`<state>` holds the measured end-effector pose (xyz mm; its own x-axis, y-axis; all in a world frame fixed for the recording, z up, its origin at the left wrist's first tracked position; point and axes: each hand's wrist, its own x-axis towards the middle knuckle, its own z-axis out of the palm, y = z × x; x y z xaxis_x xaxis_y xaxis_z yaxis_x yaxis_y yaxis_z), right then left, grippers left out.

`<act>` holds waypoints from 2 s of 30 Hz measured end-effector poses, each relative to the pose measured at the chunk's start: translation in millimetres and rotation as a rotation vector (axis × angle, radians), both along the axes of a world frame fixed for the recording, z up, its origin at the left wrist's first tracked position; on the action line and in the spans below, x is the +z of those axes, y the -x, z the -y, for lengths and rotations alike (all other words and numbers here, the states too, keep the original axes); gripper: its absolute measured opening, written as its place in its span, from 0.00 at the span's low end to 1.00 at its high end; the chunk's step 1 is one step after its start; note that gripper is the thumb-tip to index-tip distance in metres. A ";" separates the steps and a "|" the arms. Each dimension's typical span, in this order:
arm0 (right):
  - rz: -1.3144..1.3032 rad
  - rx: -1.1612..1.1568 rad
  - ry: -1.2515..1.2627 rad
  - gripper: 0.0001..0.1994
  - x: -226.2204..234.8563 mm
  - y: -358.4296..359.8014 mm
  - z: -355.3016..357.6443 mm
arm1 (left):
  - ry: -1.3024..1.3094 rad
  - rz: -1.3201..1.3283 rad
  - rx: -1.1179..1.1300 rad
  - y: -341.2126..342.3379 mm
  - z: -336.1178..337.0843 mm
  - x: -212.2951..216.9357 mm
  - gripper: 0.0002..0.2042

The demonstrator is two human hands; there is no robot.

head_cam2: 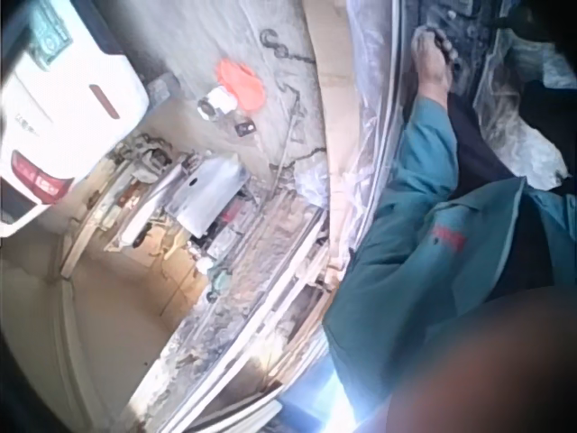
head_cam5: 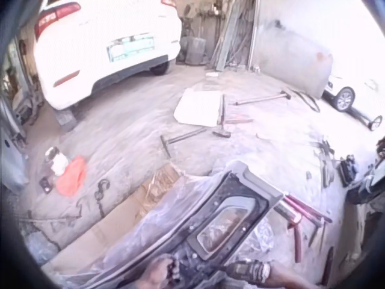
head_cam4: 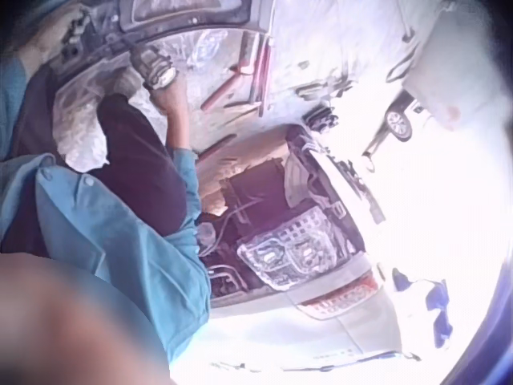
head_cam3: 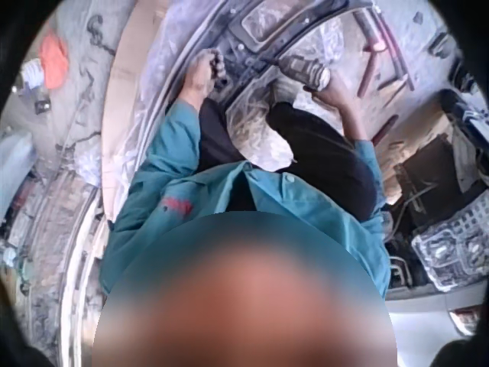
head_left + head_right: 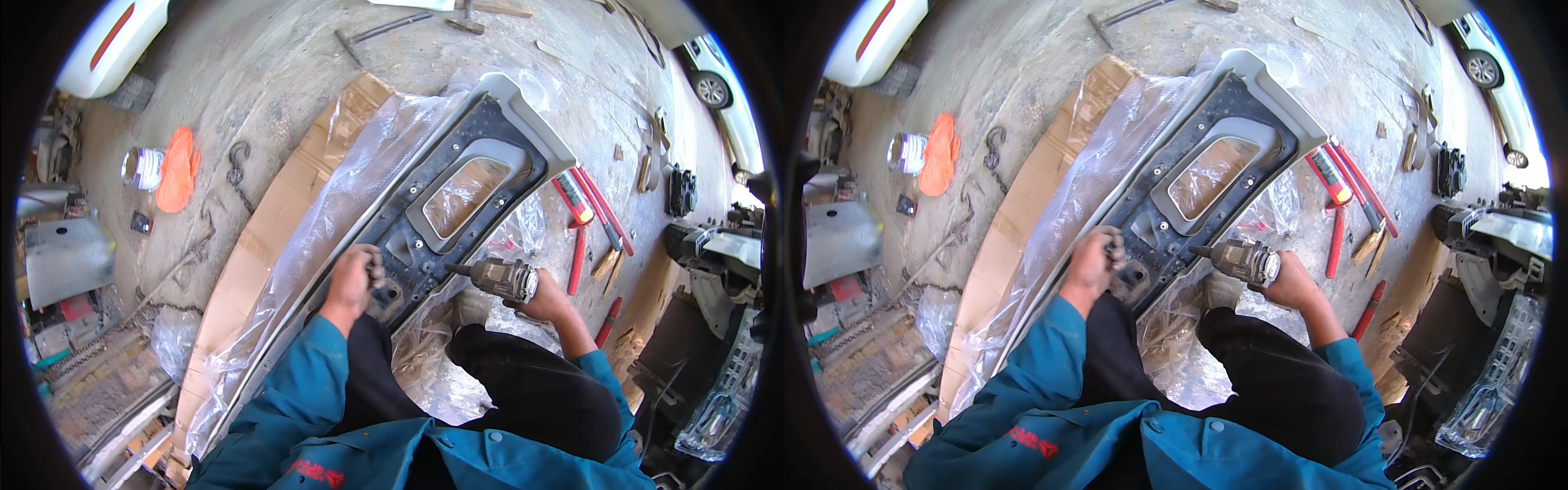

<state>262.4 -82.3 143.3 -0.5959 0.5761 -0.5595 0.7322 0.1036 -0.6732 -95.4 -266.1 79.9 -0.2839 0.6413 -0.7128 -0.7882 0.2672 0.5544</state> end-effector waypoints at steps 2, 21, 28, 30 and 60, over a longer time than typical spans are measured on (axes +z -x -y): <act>-0.097 -0.046 0.008 0.19 -2.6 -1.6 6.3 | -0.031 0.083 -0.107 -29.8 -22.2 -7.5 0.07; -0.176 -0.019 -0.158 0.24 -22.4 -36.8 -12.3 | -0.166 0.254 -0.065 -111.8 -112.7 -18.4 0.17; -0.106 -0.234 0.088 0.22 -20.2 -47.6 -8.8 | -0.225 0.372 -0.045 -121.0 -130.6 -9.1 0.15; -0.138 -0.367 0.206 0.21 -28.9 -54.3 -5.7 | -0.254 0.392 -0.044 -124.1 -134.6 -6.4 0.15; -0.653 -0.949 0.888 0.17 -36.6 -11.9 -17.5 | -0.360 -0.153 -0.350 -135.1 -205.5 -5.9 0.24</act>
<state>274.3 -64.8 106.8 -0.4781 0.5058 -0.7181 -0.1685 -0.8552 -0.4901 39.8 -60.7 74.0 -0.0919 0.9131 -0.3972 -0.5886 0.2719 0.7613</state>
